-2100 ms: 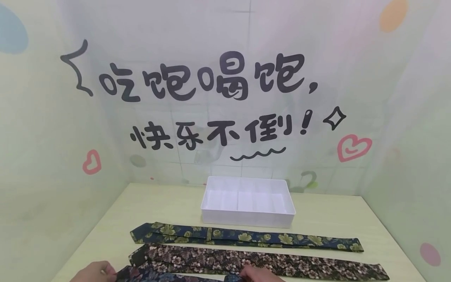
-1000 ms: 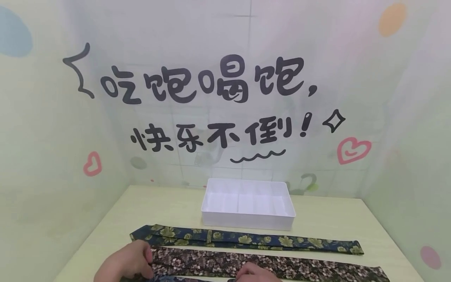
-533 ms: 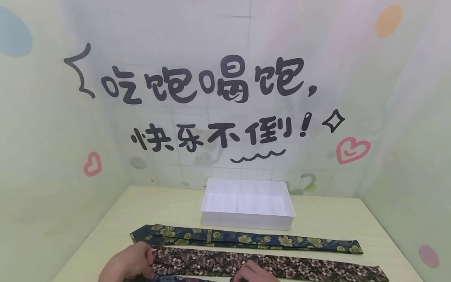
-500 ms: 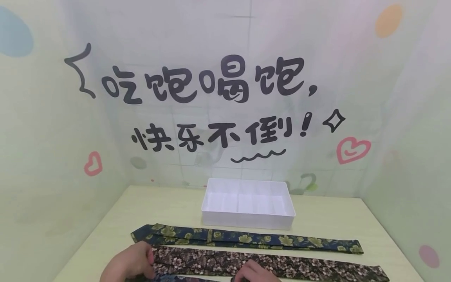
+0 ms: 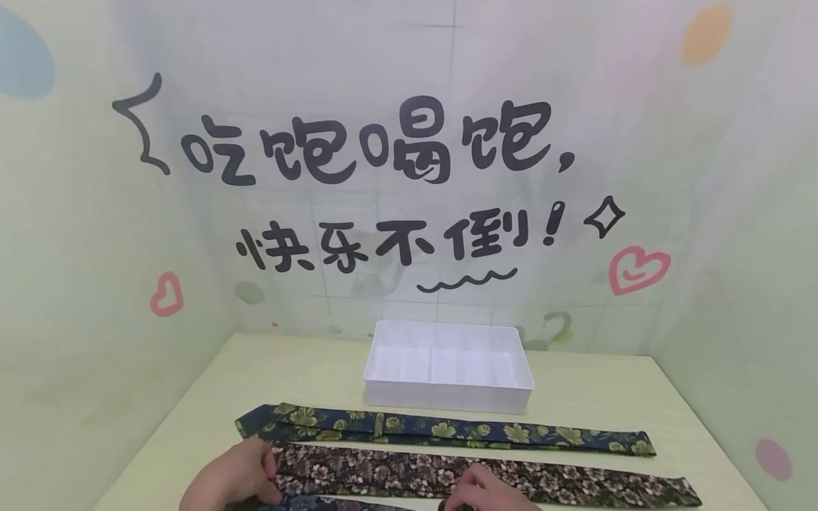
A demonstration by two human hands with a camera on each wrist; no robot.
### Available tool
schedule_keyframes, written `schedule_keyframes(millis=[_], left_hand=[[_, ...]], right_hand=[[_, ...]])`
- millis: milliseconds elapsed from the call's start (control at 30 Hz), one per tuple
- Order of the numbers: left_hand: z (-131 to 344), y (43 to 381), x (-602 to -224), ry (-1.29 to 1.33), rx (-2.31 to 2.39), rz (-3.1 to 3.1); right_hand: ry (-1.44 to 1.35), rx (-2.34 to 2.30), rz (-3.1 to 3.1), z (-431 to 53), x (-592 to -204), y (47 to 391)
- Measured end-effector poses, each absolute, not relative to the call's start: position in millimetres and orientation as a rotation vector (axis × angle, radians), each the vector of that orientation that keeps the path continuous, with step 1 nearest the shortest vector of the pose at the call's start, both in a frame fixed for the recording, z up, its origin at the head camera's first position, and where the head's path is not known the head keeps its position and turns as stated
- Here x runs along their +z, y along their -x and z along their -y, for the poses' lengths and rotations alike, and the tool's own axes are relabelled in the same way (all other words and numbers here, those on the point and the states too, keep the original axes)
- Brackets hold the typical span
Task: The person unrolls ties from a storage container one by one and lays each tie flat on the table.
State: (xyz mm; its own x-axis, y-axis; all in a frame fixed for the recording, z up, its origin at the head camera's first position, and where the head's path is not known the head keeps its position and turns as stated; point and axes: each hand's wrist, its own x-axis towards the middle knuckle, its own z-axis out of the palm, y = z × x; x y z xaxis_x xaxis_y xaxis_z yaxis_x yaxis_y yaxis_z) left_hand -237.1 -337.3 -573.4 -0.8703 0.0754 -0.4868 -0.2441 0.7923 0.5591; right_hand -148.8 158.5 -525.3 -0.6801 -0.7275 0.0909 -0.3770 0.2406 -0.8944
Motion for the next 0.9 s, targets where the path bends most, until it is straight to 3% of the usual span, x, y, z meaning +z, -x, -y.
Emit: schedule_keyframes(millis=[100, 367, 667, 900], left_hand=[[337.6, 237.6, -573.4, 0.122, 0.879, -2.481], [345.4, 242.3, -585.0, 0.110, 0.940, -2.452], [344.4, 240.6, -580.9, 0.127, 0.963, -2.437], [346.0, 240.4, -581.2, 0.118, 0.955, -2.432]], right_hand=[[1.365, -1.284, -2.442, -157.3, -503.5, 138.6], [1.121, -1.275, -2.539, -151.5, -490.5, 126.0], [1.380, -1.118, -2.512, -163.2, -490.9, 134.6], [1.087, -1.140, -2.408, -170.3, -501.9, 142.4]])
